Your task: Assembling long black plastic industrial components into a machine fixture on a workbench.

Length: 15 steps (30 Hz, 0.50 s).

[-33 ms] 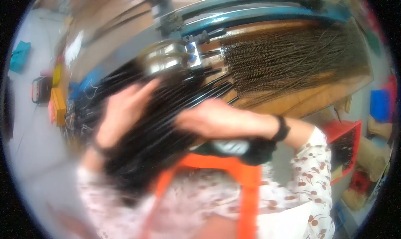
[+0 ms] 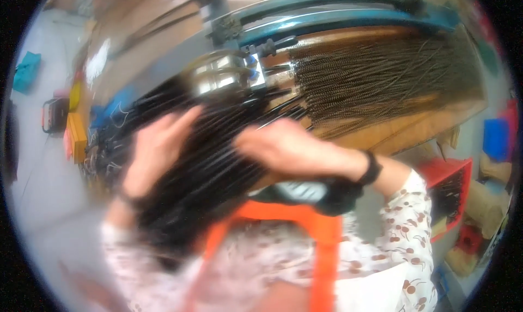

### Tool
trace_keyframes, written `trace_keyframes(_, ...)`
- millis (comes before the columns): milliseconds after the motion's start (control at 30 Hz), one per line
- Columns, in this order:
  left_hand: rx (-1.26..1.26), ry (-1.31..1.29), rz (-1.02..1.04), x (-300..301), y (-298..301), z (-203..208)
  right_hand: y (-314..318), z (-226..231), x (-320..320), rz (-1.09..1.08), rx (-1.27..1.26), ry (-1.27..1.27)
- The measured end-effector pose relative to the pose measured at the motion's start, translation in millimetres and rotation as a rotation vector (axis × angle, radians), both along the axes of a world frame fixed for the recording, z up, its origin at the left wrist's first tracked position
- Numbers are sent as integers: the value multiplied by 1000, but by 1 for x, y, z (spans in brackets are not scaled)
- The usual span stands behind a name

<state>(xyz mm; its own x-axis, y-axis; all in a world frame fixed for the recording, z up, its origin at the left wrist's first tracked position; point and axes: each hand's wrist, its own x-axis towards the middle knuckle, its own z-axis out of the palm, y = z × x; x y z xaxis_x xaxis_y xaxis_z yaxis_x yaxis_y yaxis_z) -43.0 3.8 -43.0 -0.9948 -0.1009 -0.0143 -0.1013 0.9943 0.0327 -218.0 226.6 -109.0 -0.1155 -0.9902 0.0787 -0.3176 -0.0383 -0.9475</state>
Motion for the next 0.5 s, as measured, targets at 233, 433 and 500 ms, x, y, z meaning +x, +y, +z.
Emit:
trace_keyframes(233, 79, 149, -2, 20, 18, 9, -2, 1, -11, -276, -45, -46)
trace_keyframes(433, -14, 111, -46, 15, 33, 15, 9, -1, -4, -330, -78, -61)
trace_keyframes(500, 5, 88, -39, 17, 35, 15, 9, -4, -5, -361, -163, -60)
